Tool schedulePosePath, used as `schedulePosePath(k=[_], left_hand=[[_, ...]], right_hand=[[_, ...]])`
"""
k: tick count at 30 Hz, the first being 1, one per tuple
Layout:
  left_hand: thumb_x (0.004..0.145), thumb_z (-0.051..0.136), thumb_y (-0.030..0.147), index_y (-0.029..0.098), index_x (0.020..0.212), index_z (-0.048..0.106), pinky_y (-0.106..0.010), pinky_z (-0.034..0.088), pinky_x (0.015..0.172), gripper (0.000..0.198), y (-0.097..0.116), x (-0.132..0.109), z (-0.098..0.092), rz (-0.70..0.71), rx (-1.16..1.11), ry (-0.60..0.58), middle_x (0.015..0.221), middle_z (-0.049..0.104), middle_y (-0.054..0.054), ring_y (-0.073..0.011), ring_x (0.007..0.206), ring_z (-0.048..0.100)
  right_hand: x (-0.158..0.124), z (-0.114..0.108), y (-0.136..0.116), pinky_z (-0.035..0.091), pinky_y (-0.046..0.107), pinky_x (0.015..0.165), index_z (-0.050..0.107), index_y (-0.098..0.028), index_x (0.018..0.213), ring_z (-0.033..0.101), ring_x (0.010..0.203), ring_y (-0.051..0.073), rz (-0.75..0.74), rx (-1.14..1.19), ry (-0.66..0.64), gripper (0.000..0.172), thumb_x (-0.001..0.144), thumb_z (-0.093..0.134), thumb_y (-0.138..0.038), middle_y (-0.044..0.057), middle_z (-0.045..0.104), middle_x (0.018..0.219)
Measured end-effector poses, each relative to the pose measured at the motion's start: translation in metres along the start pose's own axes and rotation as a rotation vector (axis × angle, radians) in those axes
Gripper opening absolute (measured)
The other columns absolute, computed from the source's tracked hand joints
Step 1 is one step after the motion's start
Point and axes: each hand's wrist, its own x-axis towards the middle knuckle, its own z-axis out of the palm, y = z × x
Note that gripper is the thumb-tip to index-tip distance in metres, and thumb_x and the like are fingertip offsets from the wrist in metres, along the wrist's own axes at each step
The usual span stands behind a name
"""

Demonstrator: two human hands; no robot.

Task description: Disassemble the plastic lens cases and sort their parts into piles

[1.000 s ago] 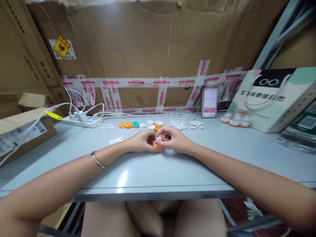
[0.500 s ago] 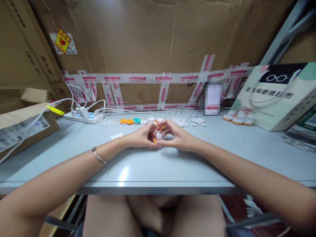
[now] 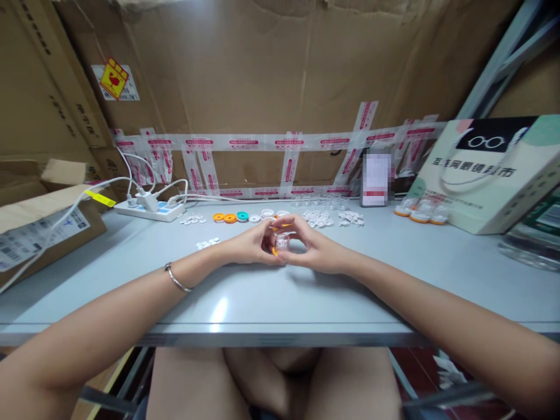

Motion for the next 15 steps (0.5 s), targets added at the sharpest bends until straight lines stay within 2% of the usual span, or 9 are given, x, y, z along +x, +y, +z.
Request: schedulePosePath(k=[2,5,6,8,10,12,14,15], left_hand=[[0.066,0.069,0.025,0.016,0.114,0.036,-0.024,0.040,0.058,0.059,0.0011,0.0002,0.0003,-0.002,-0.005,-0.009,0.073,0.048,0.004,-0.0109,0.065,0.048],[0.067,0.068,0.022,0.016,0.113,0.037,-0.024,0.040,0.059,0.057,0.0024,0.0001,0.0010,-0.006,-0.018,-0.013,0.074,0.049,0.003,-0.0107,0.065,0.049],[0.066,0.068,0.022,0.016,0.113,0.037,-0.024,0.040,0.059,0.057,0.0024,0.0001,0.0012,-0.009,-0.018,-0.009,0.076,0.051,0.002,-0.0109,0.067,0.049],[0.066,0.069,0.022,0.016,0.115,0.036,-0.025,0.040,0.060,0.059,0.0016,0.0001,0.0014,-0.013,-0.010,-0.004,0.080,0.052,0.001,-0.0115,0.068,0.050],[0.065,0.070,0.025,0.016,0.116,0.035,-0.025,0.041,0.062,0.062,0.0002,0.0003,0.0014,0.003,-0.017,-0.008,0.082,0.053,0.000,-0.0124,0.071,0.052],[0.066,0.070,0.026,0.017,0.115,0.037,-0.025,0.042,0.064,0.060,-0.0008,0.0005,0.0014,0.031,-0.033,-0.010,0.087,0.053,-0.002,-0.0132,0.075,0.052],[0.066,0.070,0.027,0.017,0.111,0.040,-0.025,0.042,0.063,0.055,-0.0010,0.0005,0.0015,0.036,-0.016,0.007,0.088,0.051,-0.002,-0.0132,0.075,0.052],[0.066,0.070,0.027,0.017,0.110,0.040,-0.024,0.042,0.061,0.054,-0.0008,0.0003,0.0015,0.026,0.001,0.016,0.085,0.051,-0.001,-0.0127,0.073,0.051]], right_hand=[[-0.0001,-0.0001,-0.0002,0.046,0.037,0.079,0.037,-0.022,0.107,0.053,0.091,0.019,0.095,-0.074,0.065,0.050,0.069,0.067,-0.033,0.006,0.051,0.102],[-0.0003,-0.0020,-0.0015,0.045,0.033,0.069,0.041,-0.021,0.096,0.051,0.074,0.016,0.122,-0.131,0.058,0.031,0.074,0.060,-0.030,0.001,0.050,0.082],[-0.0005,-0.0027,-0.0022,0.045,0.032,0.070,0.041,-0.021,0.096,0.051,0.076,0.015,0.095,-0.124,0.046,0.025,0.076,0.056,-0.028,0.002,0.050,0.083],[-0.0006,-0.0038,-0.0038,0.044,0.031,0.071,0.040,-0.021,0.097,0.050,0.081,0.016,0.068,-0.123,0.050,0.027,0.076,0.055,-0.027,0.003,0.051,0.090],[-0.0004,-0.0036,-0.0050,0.044,0.031,0.069,0.041,-0.020,0.095,0.050,0.079,0.016,0.113,-0.163,0.054,0.032,0.072,0.061,-0.030,0.003,0.052,0.090],[0.0002,-0.0026,-0.0056,0.043,0.032,0.068,0.044,-0.019,0.090,0.050,0.075,0.016,0.145,-0.200,0.032,0.030,0.070,0.063,-0.031,0.003,0.053,0.086],[0.0006,-0.0016,-0.0057,0.044,0.033,0.072,0.046,-0.019,0.092,0.052,0.081,0.017,0.109,-0.165,0.001,0.022,0.074,0.058,-0.025,0.004,0.055,0.091],[0.0007,-0.0014,-0.0056,0.044,0.033,0.075,0.046,-0.020,0.098,0.053,0.087,0.017,0.082,-0.131,-0.002,0.024,0.076,0.055,-0.023,0.005,0.055,0.098]])
